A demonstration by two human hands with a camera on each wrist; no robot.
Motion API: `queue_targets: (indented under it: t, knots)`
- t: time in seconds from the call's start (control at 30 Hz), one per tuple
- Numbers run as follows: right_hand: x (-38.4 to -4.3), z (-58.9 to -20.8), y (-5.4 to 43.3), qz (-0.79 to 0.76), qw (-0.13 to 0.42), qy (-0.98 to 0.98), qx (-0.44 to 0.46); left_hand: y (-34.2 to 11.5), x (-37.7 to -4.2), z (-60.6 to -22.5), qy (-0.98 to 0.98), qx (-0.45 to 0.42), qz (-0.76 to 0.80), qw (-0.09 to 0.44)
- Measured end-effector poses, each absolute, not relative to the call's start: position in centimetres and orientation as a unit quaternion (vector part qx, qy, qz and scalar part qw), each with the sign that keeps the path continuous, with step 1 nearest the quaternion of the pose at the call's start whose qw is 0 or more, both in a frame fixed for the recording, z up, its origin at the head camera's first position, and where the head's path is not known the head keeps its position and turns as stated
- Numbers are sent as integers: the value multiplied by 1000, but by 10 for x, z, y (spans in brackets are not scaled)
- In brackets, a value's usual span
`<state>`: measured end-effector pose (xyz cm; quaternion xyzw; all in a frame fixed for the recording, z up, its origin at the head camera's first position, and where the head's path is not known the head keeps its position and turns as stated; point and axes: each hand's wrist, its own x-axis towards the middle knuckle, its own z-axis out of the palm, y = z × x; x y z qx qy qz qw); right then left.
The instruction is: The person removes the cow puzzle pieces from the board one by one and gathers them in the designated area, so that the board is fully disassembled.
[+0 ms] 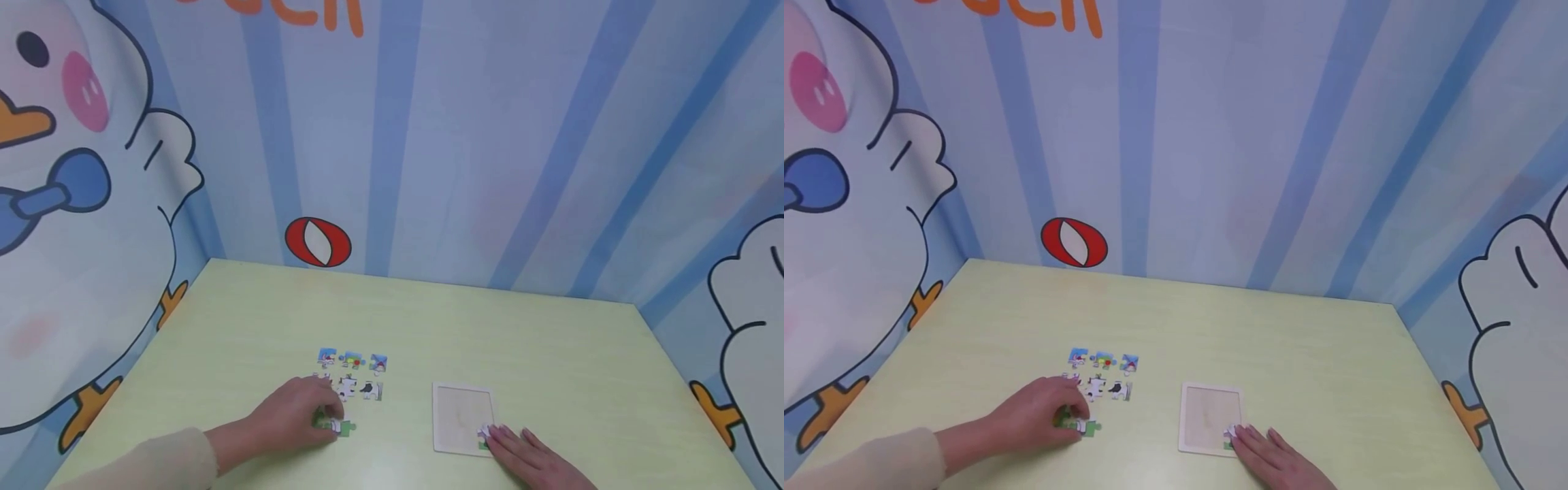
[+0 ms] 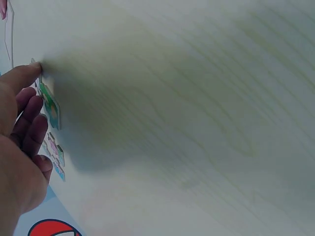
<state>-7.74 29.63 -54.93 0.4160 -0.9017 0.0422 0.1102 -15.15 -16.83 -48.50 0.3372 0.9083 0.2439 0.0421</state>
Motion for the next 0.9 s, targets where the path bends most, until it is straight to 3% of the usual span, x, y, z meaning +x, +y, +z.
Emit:
queue_targets:
  t: [0.9]
  knots:
    - [-77, -547, 296, 52, 79, -910, 404, -178, -160, -481, 923, 306, 227, 58]
